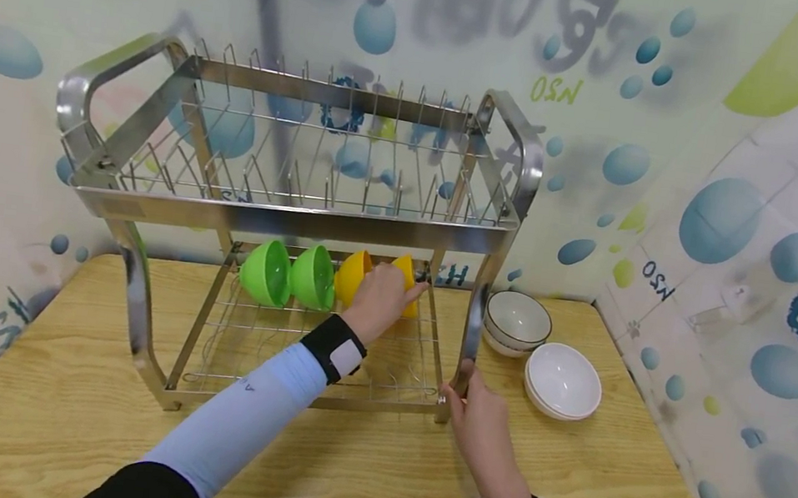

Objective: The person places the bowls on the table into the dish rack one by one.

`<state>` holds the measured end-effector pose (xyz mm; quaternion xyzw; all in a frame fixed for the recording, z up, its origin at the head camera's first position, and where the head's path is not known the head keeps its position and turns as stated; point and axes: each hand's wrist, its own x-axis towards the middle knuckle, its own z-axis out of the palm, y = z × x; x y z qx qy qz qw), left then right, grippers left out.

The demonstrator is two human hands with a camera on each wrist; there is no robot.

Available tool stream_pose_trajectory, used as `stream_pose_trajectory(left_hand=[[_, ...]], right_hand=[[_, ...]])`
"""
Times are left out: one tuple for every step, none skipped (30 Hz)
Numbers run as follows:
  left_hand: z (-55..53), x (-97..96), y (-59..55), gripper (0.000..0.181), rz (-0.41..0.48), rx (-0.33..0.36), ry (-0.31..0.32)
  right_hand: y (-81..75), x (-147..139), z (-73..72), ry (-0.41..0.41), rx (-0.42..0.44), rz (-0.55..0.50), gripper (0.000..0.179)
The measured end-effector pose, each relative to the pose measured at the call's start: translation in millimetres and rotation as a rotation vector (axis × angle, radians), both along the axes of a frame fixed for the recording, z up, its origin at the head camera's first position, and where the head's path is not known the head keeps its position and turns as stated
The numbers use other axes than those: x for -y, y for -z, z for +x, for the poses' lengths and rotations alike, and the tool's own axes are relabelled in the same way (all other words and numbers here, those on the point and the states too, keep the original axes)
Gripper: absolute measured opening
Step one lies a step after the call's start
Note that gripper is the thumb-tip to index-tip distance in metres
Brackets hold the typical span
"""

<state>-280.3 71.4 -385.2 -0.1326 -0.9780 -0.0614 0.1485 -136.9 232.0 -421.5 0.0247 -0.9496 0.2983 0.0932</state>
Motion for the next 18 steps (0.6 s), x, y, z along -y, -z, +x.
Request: stream_pose_trajectory(left_hand=[[2.5, 1.3, -1.7, 0.062, 0.030, 0.004, 0.013], [5.3, 2.7, -3.5, 0.061, 0.059, 0.007, 0.024], [8.6, 3.9, -5.5, 0.060, 0.097, 0.006, 0.037], [11.9, 5.0, -7.4, 0.058, 0.128, 0.005, 0.048], [15.6, 6.0, -9.5, 0.056, 0.149, 0.003, 0.058], [19.5, 7.1, -11.7, 0.054, 0.159, -0.002, 0.064], [23.4, 8.2, -13.8, 0.052, 0.174, -0.006, 0.069], [27.4, 9.2, -15.8, 0.050, 0.171, -0.022, 0.069], [31.1, 10.1, -17.5, 0.048, 0.177, -0.032, 0.075], [34.8, 11.3, -18.8, 0.046, 0.178, -0.040, 0.078], [38.5, 12.7, -20.0, 0.044, 0.182, -0.050, 0.083], [41.5, 14.2, -20.7, 0.041, 0.190, -0.060, 0.090], [44.3, 15.8, -21.0, 0.040, 0.203, -0.070, 0.101], [47.1, 17.4, -21.3, 0.038, 0.218, -0.082, 0.114], [49.9, 19.3, -21.3, 0.036, 0.240, -0.083, 0.131], [52.6, 21.1, -21.2, 0.035, 0.254, -0.093, 0.145], [54.9, 22.6, -21.1, 0.032, 0.275, -0.105, 0.165], [57.4, 24.1, -20.6, 0.031, 0.292, -0.114, 0.182]], right_hand=[[-0.1, 0.3, 0.2, 0.001, 0.005, 0.000, 0.018], [-0.2, 0.5, 0.4, 0.002, 0.011, 0.001, 0.018], [-0.1, 0.7, 0.5, 0.005, 0.012, 0.004, 0.018], [-0.1, 0.9, 0.6, 0.008, 0.014, 0.005, 0.017], [0.0, 1.1, 0.7, 0.011, 0.015, 0.007, 0.017], [0.1, 1.3, 0.6, 0.014, 0.014, 0.008, 0.017], [0.1, 1.5, 0.4, 0.016, 0.012, 0.009, 0.017], [0.2, 1.7, 0.2, 0.018, 0.009, 0.009, 0.017], [0.1, 1.9, 0.1, 0.019, 0.006, 0.007, 0.017], [0.0, 2.0, 0.0, 0.018, 0.005, 0.003, 0.017], [-0.2, 2.1, 0.1, 0.017, 0.005, 0.000, 0.017], [-0.4, 2.3, 0.2, 0.014, 0.004, -0.005, 0.017], [-0.6, 2.4, 0.3, 0.013, 0.007, -0.012, 0.016], [-0.6, 2.3, 0.4, 0.012, 0.007, -0.016, 0.016], [-0.6, 2.2, 0.6, 0.017, 0.017, -0.024, 0.015], [-0.6, 2.2, 0.7, 0.020, 0.026, -0.033, 0.015], [-0.6, 2.2, 0.8, 0.024, 0.033, -0.043, 0.018], [-0.5, 2.2, 0.7, 0.031, 0.043, -0.053, 0.022]])
